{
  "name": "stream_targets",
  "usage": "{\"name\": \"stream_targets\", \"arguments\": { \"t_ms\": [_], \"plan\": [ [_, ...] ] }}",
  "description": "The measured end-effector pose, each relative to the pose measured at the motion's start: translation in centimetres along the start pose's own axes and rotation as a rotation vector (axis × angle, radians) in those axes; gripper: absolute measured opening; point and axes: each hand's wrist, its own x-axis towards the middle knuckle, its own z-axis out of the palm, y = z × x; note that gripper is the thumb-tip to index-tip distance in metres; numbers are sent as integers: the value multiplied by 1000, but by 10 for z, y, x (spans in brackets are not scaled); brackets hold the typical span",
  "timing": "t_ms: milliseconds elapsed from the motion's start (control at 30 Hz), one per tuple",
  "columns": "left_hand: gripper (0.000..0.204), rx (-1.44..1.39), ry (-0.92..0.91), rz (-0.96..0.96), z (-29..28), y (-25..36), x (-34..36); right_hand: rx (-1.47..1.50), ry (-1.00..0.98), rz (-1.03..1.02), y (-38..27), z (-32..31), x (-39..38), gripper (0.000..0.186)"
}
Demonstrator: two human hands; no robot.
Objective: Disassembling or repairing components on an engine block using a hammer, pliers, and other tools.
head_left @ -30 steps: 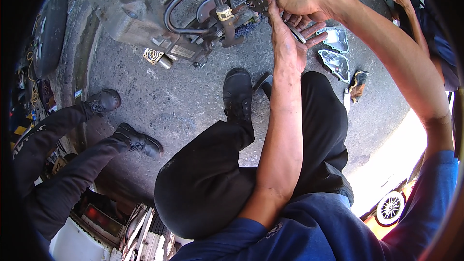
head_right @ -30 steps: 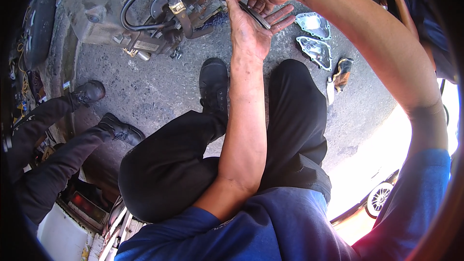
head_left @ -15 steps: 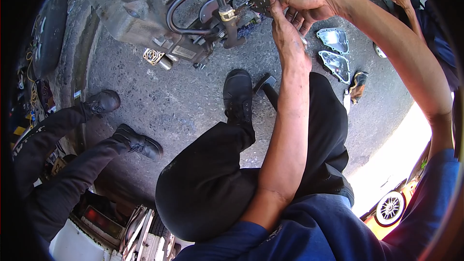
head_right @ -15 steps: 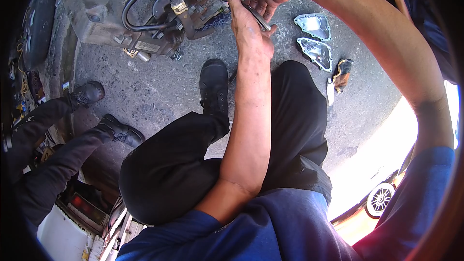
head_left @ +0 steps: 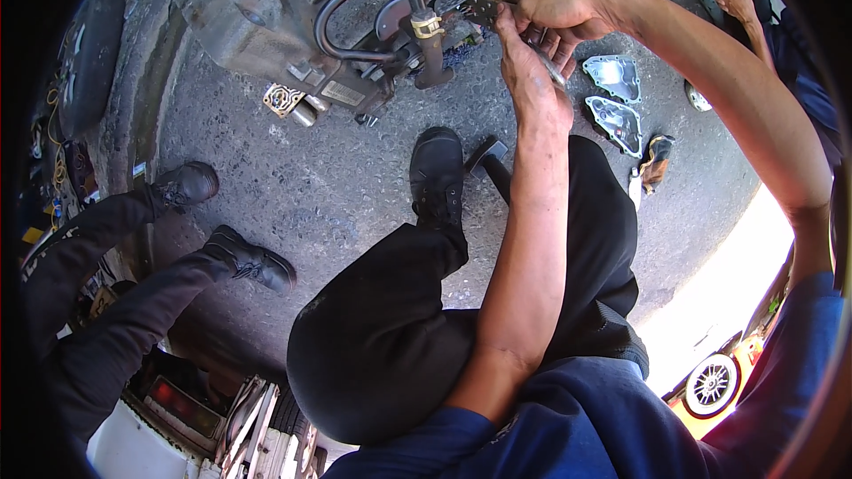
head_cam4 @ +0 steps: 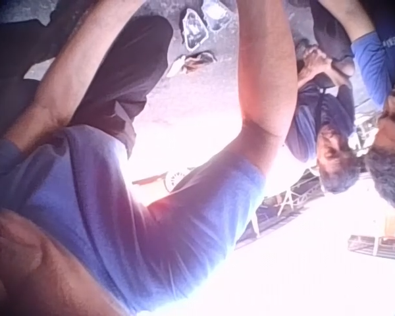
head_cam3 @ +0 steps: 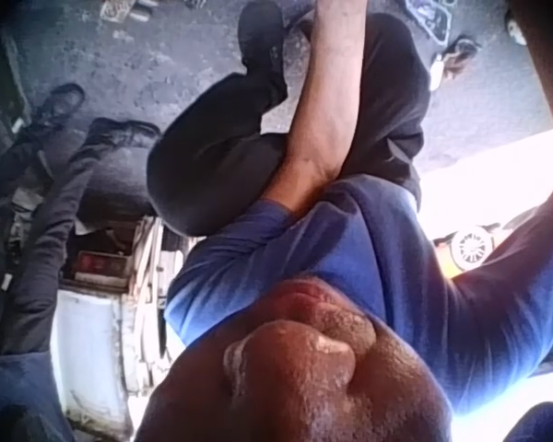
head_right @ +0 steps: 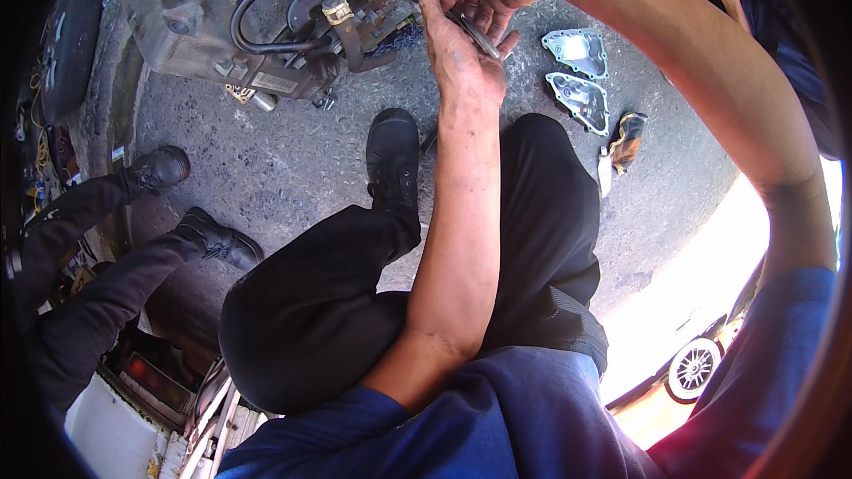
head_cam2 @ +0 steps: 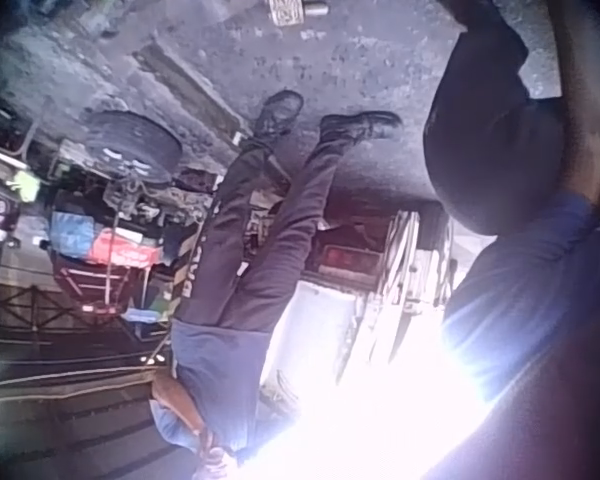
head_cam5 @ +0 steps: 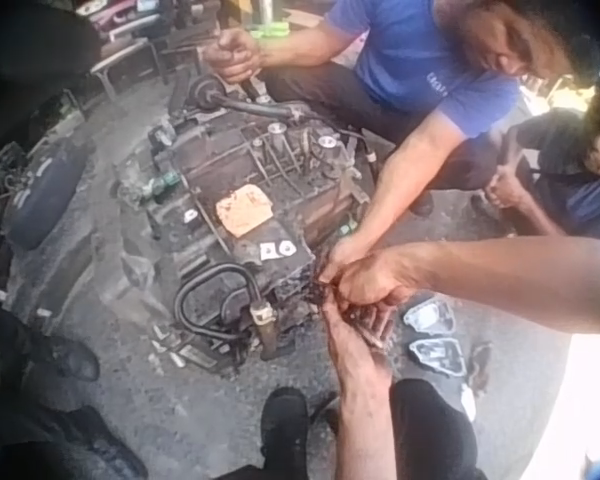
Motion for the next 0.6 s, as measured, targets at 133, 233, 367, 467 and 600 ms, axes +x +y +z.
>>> {"name": "stream_targets", "arguments": {
  "t_ms": [133,233,367,467,600],
  "plan": [
    [69,9,58,-54,-4,-2,6,44,-27,-56,10,1,-2,37],
    [66,49,68,-61,-7,-3,8,5,44,9,18,7,6,29],
    [64,-31,80,-49,-10,-5,11,-13,54,-98,26,11,11,30],
    [57,-5,33,-57,-11,-2,16,-1,138,-122,27,15,10,29],
    [45,14,44,-30,-16,8,21,-6,190,-203,23,24,8,29]
  ]
}}
